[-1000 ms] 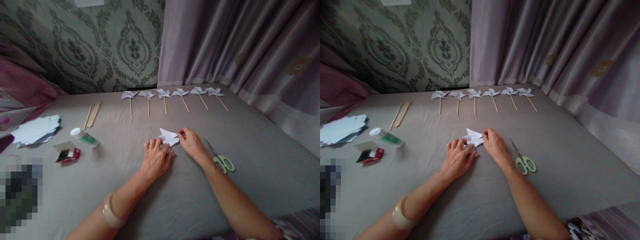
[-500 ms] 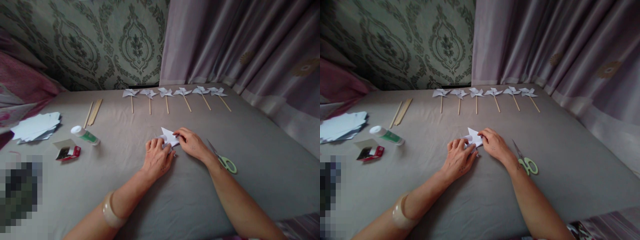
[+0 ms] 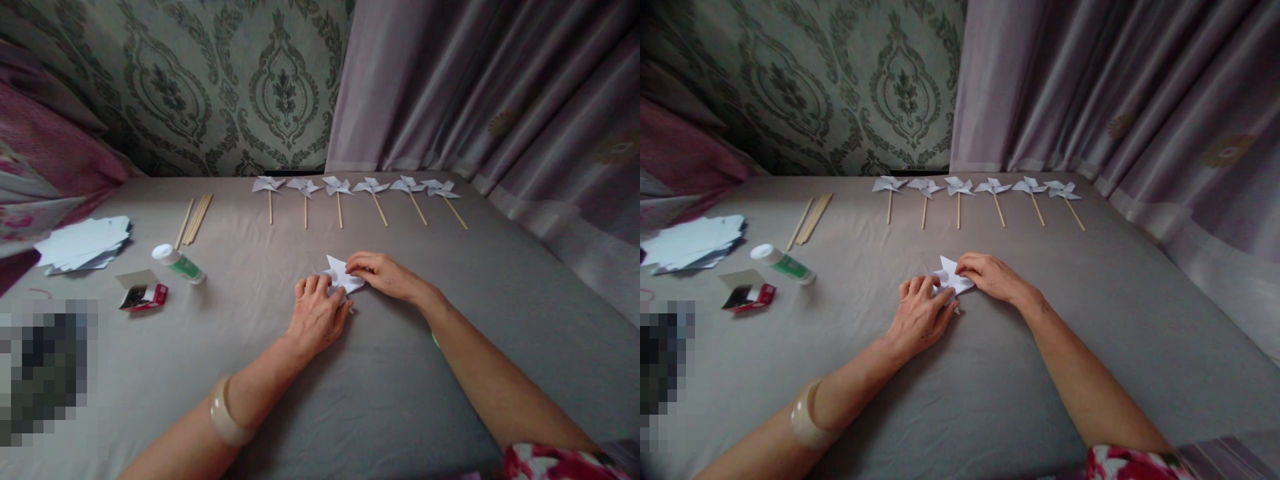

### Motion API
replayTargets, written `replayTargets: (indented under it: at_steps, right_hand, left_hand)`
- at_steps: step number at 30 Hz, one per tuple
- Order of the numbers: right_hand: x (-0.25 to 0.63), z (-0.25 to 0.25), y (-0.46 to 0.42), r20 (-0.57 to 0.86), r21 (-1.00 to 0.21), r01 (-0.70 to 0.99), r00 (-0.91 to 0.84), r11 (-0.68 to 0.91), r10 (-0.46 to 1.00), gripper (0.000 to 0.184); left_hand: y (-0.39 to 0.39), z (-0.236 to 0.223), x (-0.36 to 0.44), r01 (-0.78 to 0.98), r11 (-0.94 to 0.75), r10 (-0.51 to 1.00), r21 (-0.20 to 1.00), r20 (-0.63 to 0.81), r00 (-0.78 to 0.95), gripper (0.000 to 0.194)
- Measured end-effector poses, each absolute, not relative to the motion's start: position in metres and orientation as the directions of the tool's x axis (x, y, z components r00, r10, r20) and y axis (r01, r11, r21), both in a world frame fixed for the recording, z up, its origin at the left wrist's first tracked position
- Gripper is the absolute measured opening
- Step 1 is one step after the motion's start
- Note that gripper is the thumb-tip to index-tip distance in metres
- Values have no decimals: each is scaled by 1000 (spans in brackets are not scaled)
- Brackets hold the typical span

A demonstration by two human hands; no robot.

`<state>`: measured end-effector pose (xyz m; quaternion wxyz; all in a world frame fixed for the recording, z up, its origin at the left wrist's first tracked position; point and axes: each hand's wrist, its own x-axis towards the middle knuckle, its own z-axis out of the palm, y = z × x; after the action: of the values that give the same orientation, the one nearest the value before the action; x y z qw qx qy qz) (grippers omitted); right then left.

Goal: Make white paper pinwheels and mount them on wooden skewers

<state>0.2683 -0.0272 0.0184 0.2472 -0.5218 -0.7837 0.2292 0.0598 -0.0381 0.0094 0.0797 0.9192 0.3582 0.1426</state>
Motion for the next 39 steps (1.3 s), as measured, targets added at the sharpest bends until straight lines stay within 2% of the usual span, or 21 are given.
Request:
replayTargets:
  at_steps: [10, 17, 23, 27, 30, 32, 37, 39]
  right_hand:
    - [270, 13, -43, 118, -593, 776, -182, 216, 976, 22]
    - [254, 17, -73, 22, -547, 837, 39, -21, 999, 21]
    - [236, 10, -89, -11, -658, 736, 197, -155, 980, 20]
    - [235, 1, -90, -31, -789, 582, 282, -197, 959, 19]
    - [238, -4, -90, -106, -871, 439, 273, -222, 956, 18]
    - [242, -4, -91, -124, -888, 409, 232, -212, 965, 16]
    - [248, 4, -90, -27, -828, 551, 150, -106, 988, 14]
    - [248, 7, -86, -22, -826, 553, 164, -111, 986, 16]
  left_hand:
    - [-38, 9, 59, 620, -750, 661, 231, 221, 717, 37]
    - [-37, 6, 59, 590, -774, 633, 230, 254, 731, 36]
    - [-36, 7, 60, 584, -776, 630, 238, 251, 735, 34]
    - [-36, 6, 60, 585, -777, 629, 232, 250, 736, 34]
    - [-36, 4, 60, 583, -779, 626, 231, 257, 736, 33]
    - [-36, 3, 59, 582, -781, 624, 225, 263, 736, 33]
    - [-36, 3, 60, 580, -786, 619, 215, 273, 737, 33]
    - [-36, 4, 60, 585, -782, 624, 216, 265, 735, 33]
